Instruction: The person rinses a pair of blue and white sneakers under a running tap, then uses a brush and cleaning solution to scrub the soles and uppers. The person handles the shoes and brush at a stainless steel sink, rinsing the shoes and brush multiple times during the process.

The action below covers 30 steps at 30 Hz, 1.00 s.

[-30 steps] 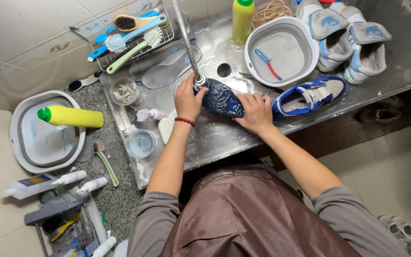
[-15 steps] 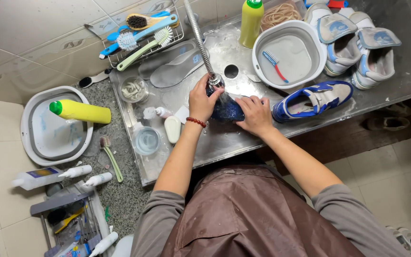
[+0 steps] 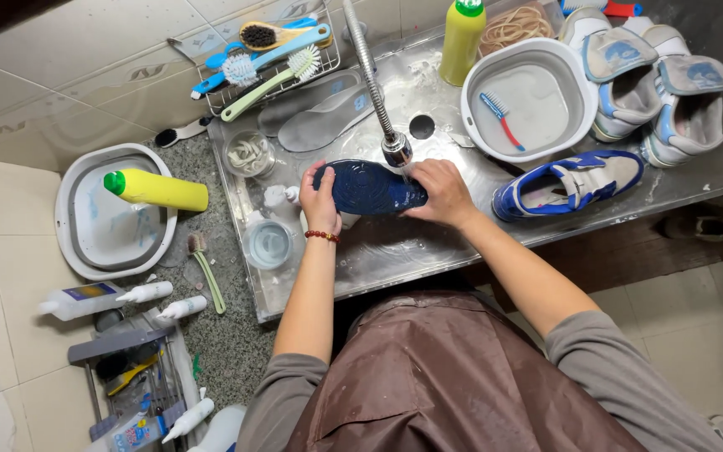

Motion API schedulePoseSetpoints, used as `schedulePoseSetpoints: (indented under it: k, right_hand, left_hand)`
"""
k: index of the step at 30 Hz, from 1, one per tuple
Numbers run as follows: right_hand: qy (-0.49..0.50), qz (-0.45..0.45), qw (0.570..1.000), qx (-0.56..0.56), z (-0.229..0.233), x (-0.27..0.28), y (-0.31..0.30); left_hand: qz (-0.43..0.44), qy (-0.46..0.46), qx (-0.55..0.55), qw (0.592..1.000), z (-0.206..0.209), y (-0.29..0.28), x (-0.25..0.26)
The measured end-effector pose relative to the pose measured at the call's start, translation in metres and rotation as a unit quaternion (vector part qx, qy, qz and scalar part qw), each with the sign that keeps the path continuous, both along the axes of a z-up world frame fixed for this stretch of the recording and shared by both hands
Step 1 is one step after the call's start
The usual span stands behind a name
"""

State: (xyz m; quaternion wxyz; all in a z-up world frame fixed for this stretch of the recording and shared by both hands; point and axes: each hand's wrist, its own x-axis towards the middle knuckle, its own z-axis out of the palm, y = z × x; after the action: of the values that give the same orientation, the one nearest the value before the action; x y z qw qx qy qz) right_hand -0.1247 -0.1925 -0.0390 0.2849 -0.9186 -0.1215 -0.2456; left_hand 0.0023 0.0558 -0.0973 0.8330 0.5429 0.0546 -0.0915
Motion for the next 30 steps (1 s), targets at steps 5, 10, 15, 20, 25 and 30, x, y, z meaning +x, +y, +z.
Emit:
schedulePoseSetpoints:
  k: [5,10,15,20,25,30]
  right_hand:
    - [0.066,-0.134,0.966,0.212,-0.093,0.003,0.002]
    - [0.384,-0.32,0.561,0.66,-0.052,0.024,0.021]
    - [0.159,-0.083,0.617,0.766,-0.081,0.032,0.021]
    - [0.134,-0.093,0.689,0.706,-0.072,0.028,0.012]
    - [0.1,-0.116,0.713,0.684,-0.061,0.016,-0.009]
    - [0.085,-0.228,0.758,0.605,-0.05,-0.009,-0.032]
  left_hand:
    - [0.012,0.0,-0.058,0.998,0.02,0.019,-0.012]
    - [0.013,-0.051,-0.049,0.997,-0.002,0.041,-0.019]
    - [-0.001,-0.048,-0.091,0.995,0.025,0.053,-0.033]
    - [-0.001,0.08,0.037,0.996,0.024,0.055,-0.041]
    - [-0.03,0.177,0.005,0.984,0.002,0.034,-0.039]
    - [-0.041,0.14,-0.052,0.988,-0.053,-0.011,-0.03]
